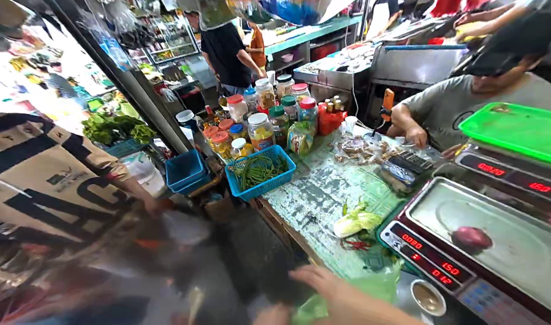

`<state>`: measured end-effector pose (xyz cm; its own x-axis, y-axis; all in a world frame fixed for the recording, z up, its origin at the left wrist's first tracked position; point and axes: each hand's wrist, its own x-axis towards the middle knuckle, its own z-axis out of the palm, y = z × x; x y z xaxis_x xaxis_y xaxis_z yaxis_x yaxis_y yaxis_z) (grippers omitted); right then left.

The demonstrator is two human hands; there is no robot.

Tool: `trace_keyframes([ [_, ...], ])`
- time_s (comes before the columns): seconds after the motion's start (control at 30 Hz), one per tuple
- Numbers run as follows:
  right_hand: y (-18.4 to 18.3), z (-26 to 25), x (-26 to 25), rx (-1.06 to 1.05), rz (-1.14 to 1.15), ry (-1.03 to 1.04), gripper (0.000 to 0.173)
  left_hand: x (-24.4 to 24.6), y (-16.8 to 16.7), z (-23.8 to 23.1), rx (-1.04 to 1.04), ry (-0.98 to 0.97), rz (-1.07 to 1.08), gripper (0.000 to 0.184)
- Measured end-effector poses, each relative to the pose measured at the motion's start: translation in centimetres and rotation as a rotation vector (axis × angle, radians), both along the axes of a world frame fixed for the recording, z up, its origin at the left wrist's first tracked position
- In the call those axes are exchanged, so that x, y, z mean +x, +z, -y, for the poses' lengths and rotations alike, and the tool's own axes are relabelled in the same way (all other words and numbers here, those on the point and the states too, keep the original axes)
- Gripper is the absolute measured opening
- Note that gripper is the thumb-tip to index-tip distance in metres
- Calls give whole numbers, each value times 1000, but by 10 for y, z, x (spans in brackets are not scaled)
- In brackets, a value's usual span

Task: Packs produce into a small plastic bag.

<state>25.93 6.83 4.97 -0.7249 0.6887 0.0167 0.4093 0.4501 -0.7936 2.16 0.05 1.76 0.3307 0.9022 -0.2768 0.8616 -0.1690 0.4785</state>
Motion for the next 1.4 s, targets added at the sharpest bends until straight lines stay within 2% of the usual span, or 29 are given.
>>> trace_keyframes([
  [0.03, -3, -4, -9, 16, -37, 62, 84, 17, 17, 1, 33, 63, 51, 25],
  [0.07, -9, -6, -16, -23, -76, 101, 78, 29, 29, 2, 105, 171, 116, 23],
  [0.1, -12, -9, -20, -135, -145, 109, 63, 32, 38, 2, 202, 301, 189, 24],
  [0.17, -15, -13, -22, -403, -310, 3, 31, 24, 48, -1, 376, 554, 370, 32],
  [0.27, -10, -7, -29, -696, -458, -193, 18, 1, 60, 8, 353, 840, 655, 41],
  [0.37, -9, -1, -51, -805, -559, -260, 17, -10, 60, 22, 180, 753, 945, 57],
  [0.43, -11, 1, -60, -799, -584, -242, 18, -7, 58, 23, 128, 778, 951, 36],
  [0.5, -11, -6, -62, -759, -593, -237, 18, -11, 47, 17, 183, 872, 867, 15],
  [0.57, -5, -25, -55, -708, -607, -263, 14, -20, 41, 10, 230, 954, 898, 16],
  [0.63, 3, -48, -44, -663, -641, -306, 18, -23, 42, 6, 275, 972, 953, 17],
  [0.7, 7, -62, -30, -747, -650, -266, 16, -23, 39, 8, 346, 928, 975, 13],
  [0.73, 7, -65, -22, -829, -633, -182, 12, -23, 35, 10, 392, 878, 965, 12],
  [0.77, 7, -70, -17, -915, -587, -62, 29, -25, 32, 8, 439, 819, 951, 12],
  [0.8, 8, -73, -15, -987, -507, 55, 59, -26, 30, 5, 476, 768, 951, 12],
  [0.83, 10, -72, -19, -1031, -425, 100, 65, -26, 28, 1, 486, 727, 960, 12],
  [0.9, 13, -67, -32, -1068, -339, 8, 34, -28, 24, -6, 461, 659, 973, 13],
  [0.97, 11, -68, -42, -1101, -404, -197, 20, -33, 21, -10, 420, 535, 986, 13],
  [1.03, 7, -79, -38, -1078, -537, -380, 20, -43, 18, -10, 347, 352, 941, 15],
  [1.07, 5, -87, -33, -1026, -578, -431, 20, -50, 18, -7, 284, 283, 854, 13],
  [1.13, 5, -98, -20, -896, -594, -474, 18, -61, 23, 3, 91, 238, 518, 12],
  [1.2, 7, -97, -9, -741, -528, -408, 15, -68, 31, 11, -127, 247, 179, 32],
  [1.23, 11, -93, -6, -662, -461, -335, 16, -66, 39, 12, -137, 295, 115, 47],
  [1.33, 21, -74, -13, -402, -275, -64, 13, -34, 62, 8, 161, 490, 308, 90],
  [1.37, 20, -66, -17, -334, -263, 6, 11, -19, 61, 3, 230, 488, 417, 97],
  [1.4, 19, -60, -21, -285, -270, 44, 11, -4, 52, -4, 284, 461, 541, 97],
])
